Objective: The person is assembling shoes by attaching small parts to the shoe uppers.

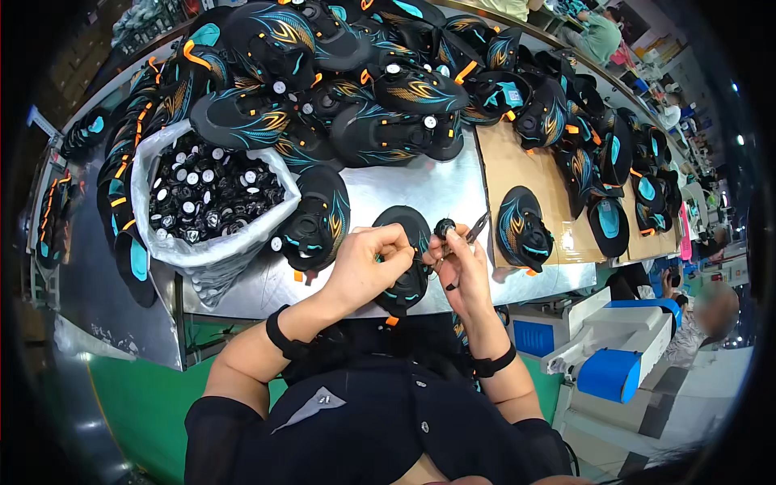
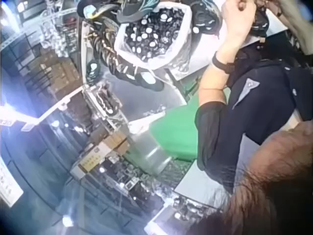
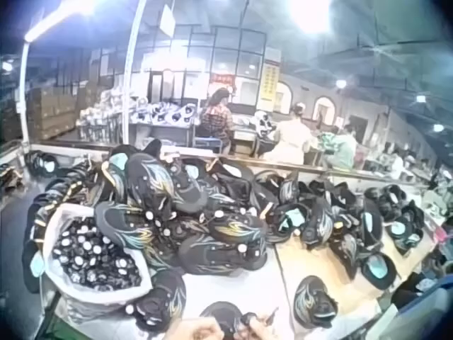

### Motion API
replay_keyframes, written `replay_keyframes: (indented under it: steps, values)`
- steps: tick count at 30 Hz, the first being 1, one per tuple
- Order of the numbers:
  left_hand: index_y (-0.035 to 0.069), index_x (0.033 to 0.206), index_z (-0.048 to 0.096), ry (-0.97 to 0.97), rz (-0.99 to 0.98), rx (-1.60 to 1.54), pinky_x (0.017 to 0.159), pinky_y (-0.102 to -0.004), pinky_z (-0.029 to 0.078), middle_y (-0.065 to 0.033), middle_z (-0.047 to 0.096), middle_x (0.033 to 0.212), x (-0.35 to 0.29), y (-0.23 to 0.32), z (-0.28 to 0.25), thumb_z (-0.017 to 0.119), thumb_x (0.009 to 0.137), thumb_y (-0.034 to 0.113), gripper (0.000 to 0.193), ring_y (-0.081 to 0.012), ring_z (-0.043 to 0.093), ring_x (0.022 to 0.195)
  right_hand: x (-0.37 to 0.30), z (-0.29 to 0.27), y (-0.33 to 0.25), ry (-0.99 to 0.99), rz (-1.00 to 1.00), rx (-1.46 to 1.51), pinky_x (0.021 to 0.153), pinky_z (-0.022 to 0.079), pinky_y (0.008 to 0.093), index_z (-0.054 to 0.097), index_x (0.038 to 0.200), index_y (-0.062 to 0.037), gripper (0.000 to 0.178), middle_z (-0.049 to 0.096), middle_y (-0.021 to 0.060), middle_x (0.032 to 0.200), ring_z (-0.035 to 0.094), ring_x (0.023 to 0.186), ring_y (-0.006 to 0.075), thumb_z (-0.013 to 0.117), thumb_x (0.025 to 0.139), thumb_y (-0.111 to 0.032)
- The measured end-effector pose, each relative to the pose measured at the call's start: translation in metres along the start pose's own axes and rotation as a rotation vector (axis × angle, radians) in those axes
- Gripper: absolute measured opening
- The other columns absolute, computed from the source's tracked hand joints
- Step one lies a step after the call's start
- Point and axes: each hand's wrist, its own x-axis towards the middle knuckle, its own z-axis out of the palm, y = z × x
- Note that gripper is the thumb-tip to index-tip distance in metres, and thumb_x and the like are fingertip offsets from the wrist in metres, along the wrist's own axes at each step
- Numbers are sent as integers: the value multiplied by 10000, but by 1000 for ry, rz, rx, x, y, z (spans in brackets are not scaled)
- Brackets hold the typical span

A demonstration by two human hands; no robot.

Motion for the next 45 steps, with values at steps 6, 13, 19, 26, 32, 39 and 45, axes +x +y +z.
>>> replay_keyframes:
  steps: [6, 13, 19, 26, 32, 39, 45]
  values:
    - [58, 638, 567, 340, 666, 581, 823, -364, 403, -28, 491, 550, 7, -7, 8, 643, 671, 66, 83, -207, 534, 636, 1, -1, -5, 51, 58, 52, 680, 428, 316, 566, 933, -83, 51, 588, 74, 846, 512, 749, 146, 569, 924, -133]
    - [60, 638, 569, 275, 647, 548, 898, -381, 403, -23, 478, 555, 13, -11, 6, 630, 657, 76, 66, -204, 556, 631, 7, -2, -2, 29, 136, 86, 668, 452, 313, 546, 972, -51, 86, 617, 99, 824, 534, 707, 139, 577, 924, -115]
    - [64, 685, 600, 242, 593, 674, 839, -349, 411, -27, 518, 576, 14, -13, 1, 639, 684, 105, 57, -201, 555, 635, 0, 5, -6, 1, 190, -67, 653, 462, 306, 528, 981, -46, 99, 586, 78, 790, 536, 684, 131, 587, 909, -79]
    - [52, 876, 666, 118, 486, 543, 712, -306, 455, -35, 656, 709, 23, -15, -10, 640, 809, 109, 91, -164, 601, 645, 10, 7, -9, -44, 94, -422, 654, 461, 232, 595, 993, -15, 136, 619, 52, 778, 552, 684, 89, 637, 879, -75]
    - [-3, 1046, 617, -72, 206, 92, 743, -236, 472, -35, 678, 799, 20, -2, -19, 637, 881, 155, 229, -71, 621, 794, 7, 24, -26, -31, -89, -716, 697, 444, 224, 634, 997, 2, 179, 612, -1, 797, 539, 737, 71, 659, 867, -118]
    - [2, 1128, 534, -94, 357, -124, 820, -244, 464, -54, 632, 950, 29, -43, 5, 672, 881, 211, 352, -97, 580, 925, 12, 8, -14, -98, -314, -964, 663, 465, 258, 639, 876, 12, 120, 634, 30, 751, 564, 716, 88, 658, 857, -105]
    - [48, 1287, 520, -206, 343, 264, 865, -263, 442, -30, 639, 976, 8, -35, 8, 624, 910, 234, 433, -116, 590, 935, 10, -6, -11, 59, -343, -567, 659, 439, 239, 619, 823, 1, 91, 622, 34, 747, 542, 702, 85, 645, 861, -78]
